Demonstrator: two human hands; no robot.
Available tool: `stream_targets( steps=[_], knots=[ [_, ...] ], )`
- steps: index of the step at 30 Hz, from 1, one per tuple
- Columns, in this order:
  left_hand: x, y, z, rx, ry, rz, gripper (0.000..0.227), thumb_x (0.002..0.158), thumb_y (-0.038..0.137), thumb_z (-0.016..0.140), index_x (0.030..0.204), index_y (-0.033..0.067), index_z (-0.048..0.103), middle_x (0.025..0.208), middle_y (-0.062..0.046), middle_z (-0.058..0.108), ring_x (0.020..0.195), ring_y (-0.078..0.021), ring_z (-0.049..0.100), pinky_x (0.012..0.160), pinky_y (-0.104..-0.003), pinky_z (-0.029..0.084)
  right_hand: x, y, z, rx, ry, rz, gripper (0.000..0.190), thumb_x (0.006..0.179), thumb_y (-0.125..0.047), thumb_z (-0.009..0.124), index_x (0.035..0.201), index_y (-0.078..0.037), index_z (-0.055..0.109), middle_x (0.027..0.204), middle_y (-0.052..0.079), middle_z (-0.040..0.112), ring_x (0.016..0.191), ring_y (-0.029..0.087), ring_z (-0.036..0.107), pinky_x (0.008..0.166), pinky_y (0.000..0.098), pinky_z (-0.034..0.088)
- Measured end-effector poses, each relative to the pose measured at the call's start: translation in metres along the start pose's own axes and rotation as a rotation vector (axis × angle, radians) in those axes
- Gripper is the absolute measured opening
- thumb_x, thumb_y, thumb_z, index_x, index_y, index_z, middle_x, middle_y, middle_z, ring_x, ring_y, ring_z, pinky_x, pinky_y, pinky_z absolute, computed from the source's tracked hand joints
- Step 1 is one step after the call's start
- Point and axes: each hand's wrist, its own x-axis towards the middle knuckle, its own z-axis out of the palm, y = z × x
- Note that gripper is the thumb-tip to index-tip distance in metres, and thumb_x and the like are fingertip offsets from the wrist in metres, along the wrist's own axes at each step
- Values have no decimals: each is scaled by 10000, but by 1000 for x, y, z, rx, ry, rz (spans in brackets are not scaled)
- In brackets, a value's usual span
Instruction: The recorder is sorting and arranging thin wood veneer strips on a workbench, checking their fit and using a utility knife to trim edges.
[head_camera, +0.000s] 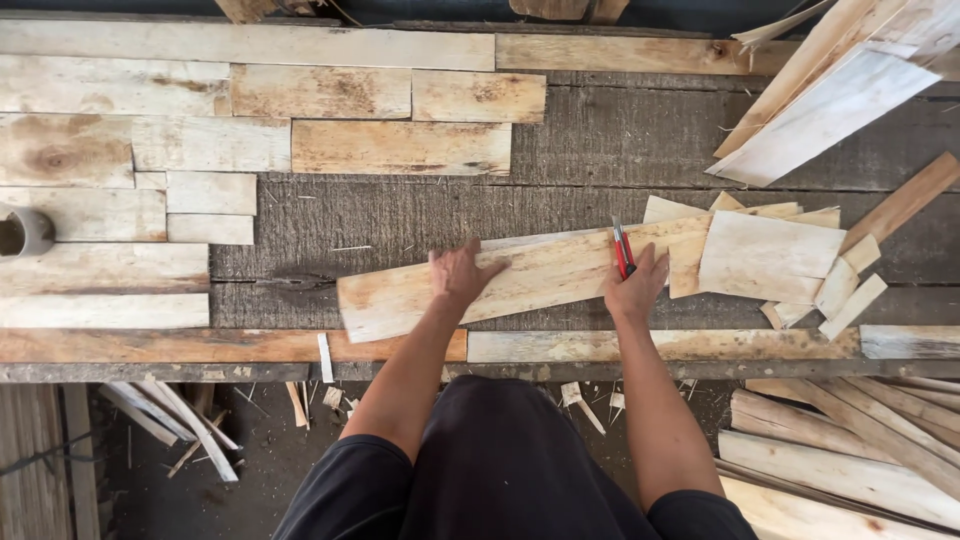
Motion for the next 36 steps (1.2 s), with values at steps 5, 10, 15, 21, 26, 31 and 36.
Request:
stream_targets(
  steps=[5,10,15,21,26,31,36],
  knots=[
    [-14,-34,-53,29,8,-124,746,888,834,416,1155,217,738,774,-78,705,813,-204,685,1142,-521,345,6,22,21,94,80,63,837,974,-306,685,1606,22,246,1620,409,178,1513,551,178,1247,579,185],
    [-13,-92,-66,103,150,-157,736,953,808,404,1031,206,821,792,-92,702,926,-232,643,1027,-503,350,-10,-24,7,51,73,152,829,952,-328,701,1582,3,278,1616,384,162,1491,573,122,1222,611,175],
    [-15,-123,-79,86,243,-157,724,865,811,536,984,166,844,868,-125,765,1026,-269,630,1043,-505,315,-34,-102,25,-88,-1,-376,621,922,-296,765,1436,-61,510,1615,278,360,1545,485,225,1246,680,157],
    [-15,-152,-95,83,337,-111,738,857,806,581,966,125,842,877,-142,766,1054,-296,623,1054,-505,298,-50,-200,60,-105,-187,-593,568,861,-280,761,1360,-90,568,1415,190,560,1393,404,437,1168,698,150],
    [-13,-168,-113,32,266,-157,705,881,769,555,1057,138,814,1100,-96,754,1158,-257,608,1166,-520,283,-46,-243,75,-133,-269,-614,336,923,-357,753,1112,-98,652,1137,122,686,1132,309,603,1163,629,287],
    [1,-192,-89,132,308,-135,687,998,683,449,1458,183,554,1595,-120,416,1519,-295,329,1241,-658,94,-20,-248,99,-78,-177,-700,286,885,-350,762,1037,-123,679,1014,103,715,977,317,626,1003,573,361],
    [-14,-183,-75,175,327,18,742,1042,591,438,1652,227,224,1726,-123,15,1574,-320,20,1220,-653,21,11,-243,105,-154,-164,-640,332,924,-447,715,1054,-143,682,936,102,714,961,319,624,918,548,341]
  ],
)
